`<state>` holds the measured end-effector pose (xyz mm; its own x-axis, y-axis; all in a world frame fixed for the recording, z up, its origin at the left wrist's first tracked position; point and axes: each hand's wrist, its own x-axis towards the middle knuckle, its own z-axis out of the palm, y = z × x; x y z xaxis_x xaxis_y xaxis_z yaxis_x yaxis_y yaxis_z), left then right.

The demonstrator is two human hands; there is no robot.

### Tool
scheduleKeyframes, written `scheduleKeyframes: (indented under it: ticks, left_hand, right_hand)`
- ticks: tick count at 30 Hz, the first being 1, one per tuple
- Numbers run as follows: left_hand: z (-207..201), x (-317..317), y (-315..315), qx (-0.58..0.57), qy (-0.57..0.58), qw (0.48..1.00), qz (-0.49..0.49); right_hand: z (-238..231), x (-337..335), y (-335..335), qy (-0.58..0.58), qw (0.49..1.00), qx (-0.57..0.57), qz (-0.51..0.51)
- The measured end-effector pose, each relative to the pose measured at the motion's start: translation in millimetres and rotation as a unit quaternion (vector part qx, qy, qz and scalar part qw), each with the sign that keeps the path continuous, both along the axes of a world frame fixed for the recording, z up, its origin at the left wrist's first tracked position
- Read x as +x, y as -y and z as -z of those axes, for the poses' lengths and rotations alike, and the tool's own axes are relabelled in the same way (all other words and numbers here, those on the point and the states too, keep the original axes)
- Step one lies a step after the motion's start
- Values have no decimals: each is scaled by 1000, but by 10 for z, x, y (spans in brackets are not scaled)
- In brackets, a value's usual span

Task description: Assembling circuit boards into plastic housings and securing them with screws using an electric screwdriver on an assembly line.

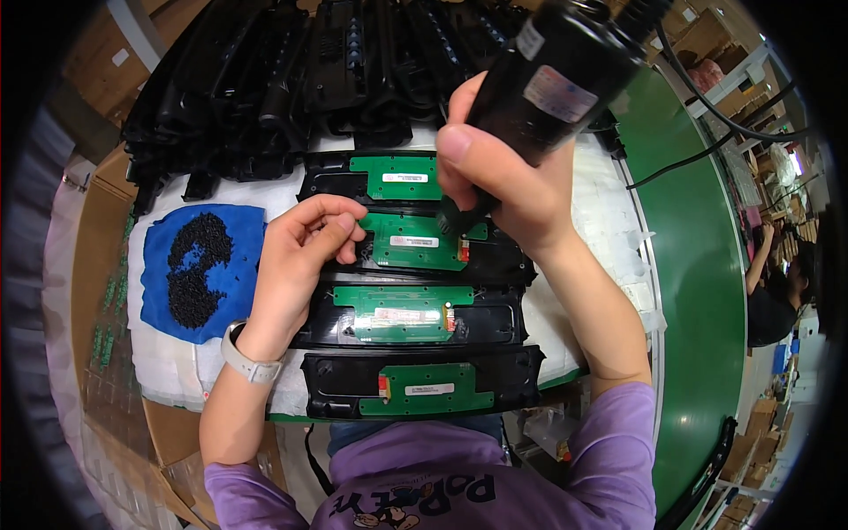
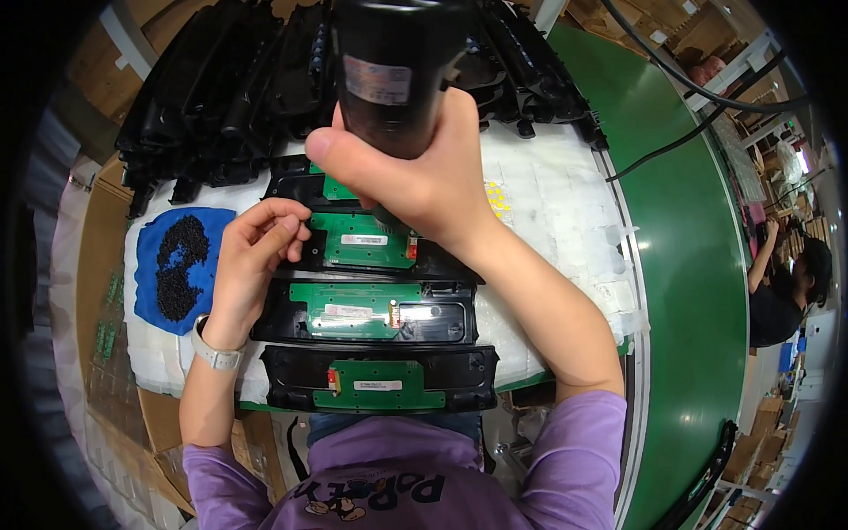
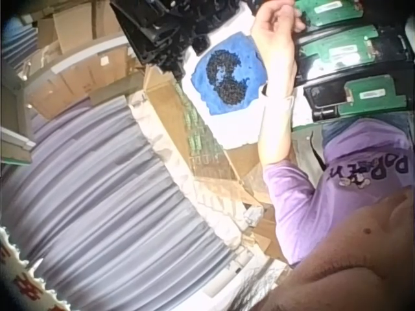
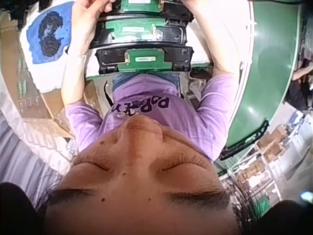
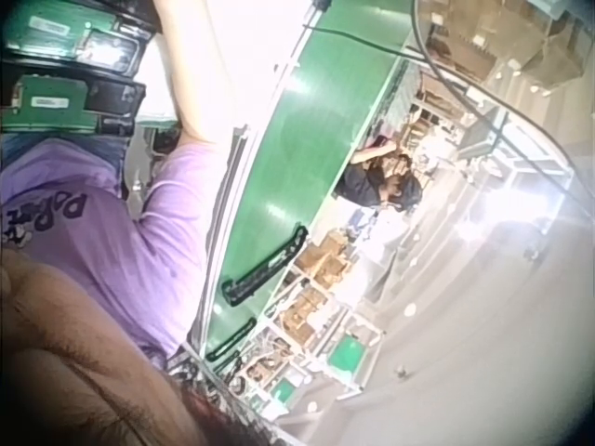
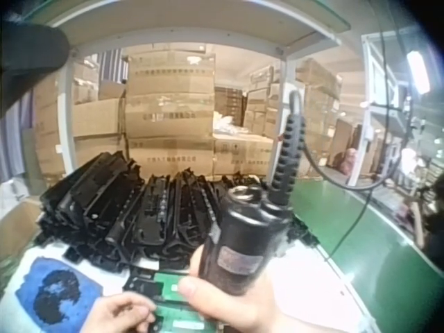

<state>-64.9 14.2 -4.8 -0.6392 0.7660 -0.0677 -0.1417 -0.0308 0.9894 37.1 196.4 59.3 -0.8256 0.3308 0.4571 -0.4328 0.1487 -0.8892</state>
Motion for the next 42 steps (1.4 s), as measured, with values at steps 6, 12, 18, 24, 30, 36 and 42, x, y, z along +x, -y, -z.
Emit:
scheduleKeyframes:
  ticks: [6, 12, 18, 24, 30, 36, 42]
  left_hand:
    - [30, -22, -18, 1, 52, 999, 11]
    - [29, -6, -3, 5, 60, 998, 11]
    - [-61, 77, 2, 44, 45, 998, 23]
    - [-101, 153, 37, 64, 72, 990, 106]
    - [-87, 133, 39, 70, 67, 988, 120]
    - [-52, 140, 41, 70, 72, 988, 115]
    - [-103, 200, -15, 52, 92, 991, 86]
  right_hand:
    - [3, -70, 35, -17, 1000, -7, -20]
    - [30, -32, 90, -63, 996, 64, 11]
    - [-170, 76, -49, -117, 983, -111, -91]
    - [-266, 115, 21, -206, 926, -288, -132]
    - [-233, 132, 72, -188, 927, -298, -129]
    - [-212, 123, 97, -182, 930, -294, -128]
    - [-209, 114, 77, -180, 922, -322, -121]
